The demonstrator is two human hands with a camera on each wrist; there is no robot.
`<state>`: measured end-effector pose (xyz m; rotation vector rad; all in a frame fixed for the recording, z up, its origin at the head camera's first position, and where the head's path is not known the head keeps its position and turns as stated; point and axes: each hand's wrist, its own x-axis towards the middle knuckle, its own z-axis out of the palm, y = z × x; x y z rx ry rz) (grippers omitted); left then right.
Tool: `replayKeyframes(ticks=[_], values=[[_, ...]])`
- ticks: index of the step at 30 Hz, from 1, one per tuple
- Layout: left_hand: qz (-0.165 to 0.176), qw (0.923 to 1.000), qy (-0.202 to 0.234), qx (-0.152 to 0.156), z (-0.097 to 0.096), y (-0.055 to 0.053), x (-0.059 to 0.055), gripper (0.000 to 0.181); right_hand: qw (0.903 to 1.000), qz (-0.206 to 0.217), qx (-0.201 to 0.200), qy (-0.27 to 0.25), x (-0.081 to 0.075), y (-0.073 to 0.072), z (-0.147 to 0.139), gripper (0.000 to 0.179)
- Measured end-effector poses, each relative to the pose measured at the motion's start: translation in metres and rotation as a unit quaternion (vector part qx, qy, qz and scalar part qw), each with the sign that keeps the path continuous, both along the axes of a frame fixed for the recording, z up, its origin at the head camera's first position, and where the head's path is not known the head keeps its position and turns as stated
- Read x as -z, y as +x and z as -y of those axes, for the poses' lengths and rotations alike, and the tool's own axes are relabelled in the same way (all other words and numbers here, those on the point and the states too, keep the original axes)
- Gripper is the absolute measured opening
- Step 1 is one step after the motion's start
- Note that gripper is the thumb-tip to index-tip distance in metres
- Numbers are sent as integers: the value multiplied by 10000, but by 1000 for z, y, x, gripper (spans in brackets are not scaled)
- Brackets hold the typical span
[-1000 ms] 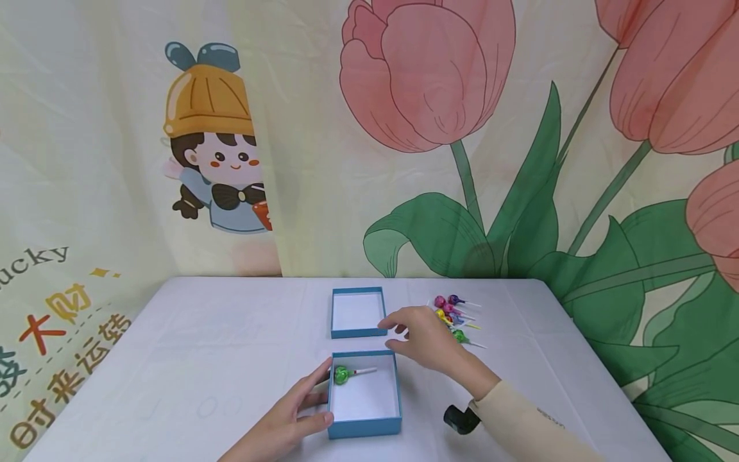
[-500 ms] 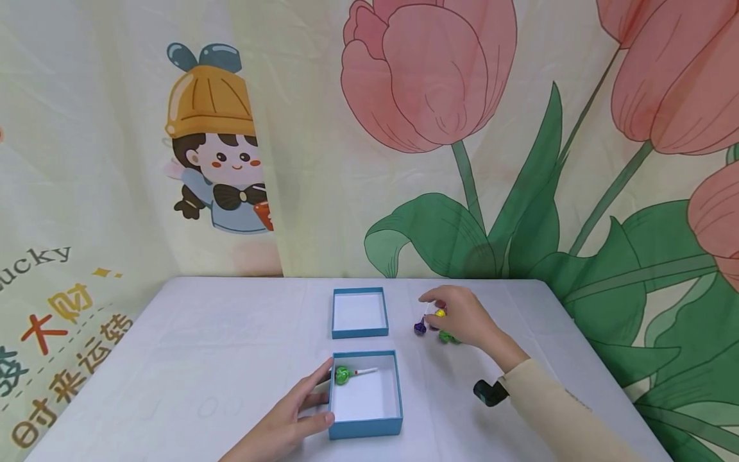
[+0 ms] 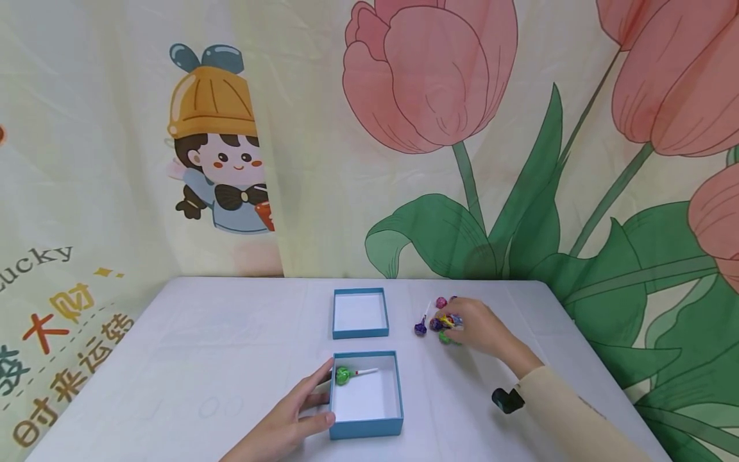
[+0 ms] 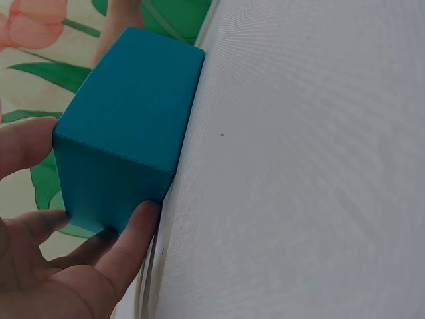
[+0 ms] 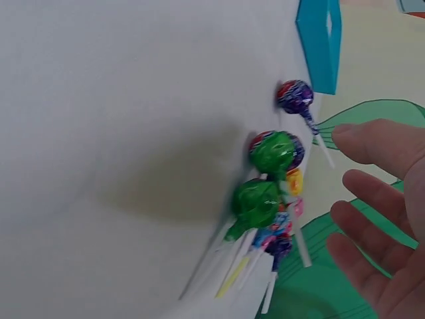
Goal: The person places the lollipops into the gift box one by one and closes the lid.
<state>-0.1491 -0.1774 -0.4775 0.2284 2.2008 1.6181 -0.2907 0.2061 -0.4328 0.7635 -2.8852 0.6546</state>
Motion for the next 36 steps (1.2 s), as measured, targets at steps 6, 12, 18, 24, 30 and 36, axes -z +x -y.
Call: replayKeyframes(ticks=[6,12,18,24,30,36], values=[[-245,9995,104,167,2,-1,3,83,9997,-7,43,227,13,-3,-5,33],[-319,9990,184,244,3,-1,6,83,9989,58,171,427,24,-6,-7,31],[-316,9991,159,221,4,-1,6,83,9987,-78,118,484,29,-7,-4,30],[-291,9993,152,204,4,0,5,84,9982,-53,204,561,32,-9,1,30],[-314,9990,216,231,4,1,4,84,9973,69,445,584,35,-11,7,29],[-407,9985,243,288,5,1,4,83,9973,99,499,531,34,-10,14,25]])
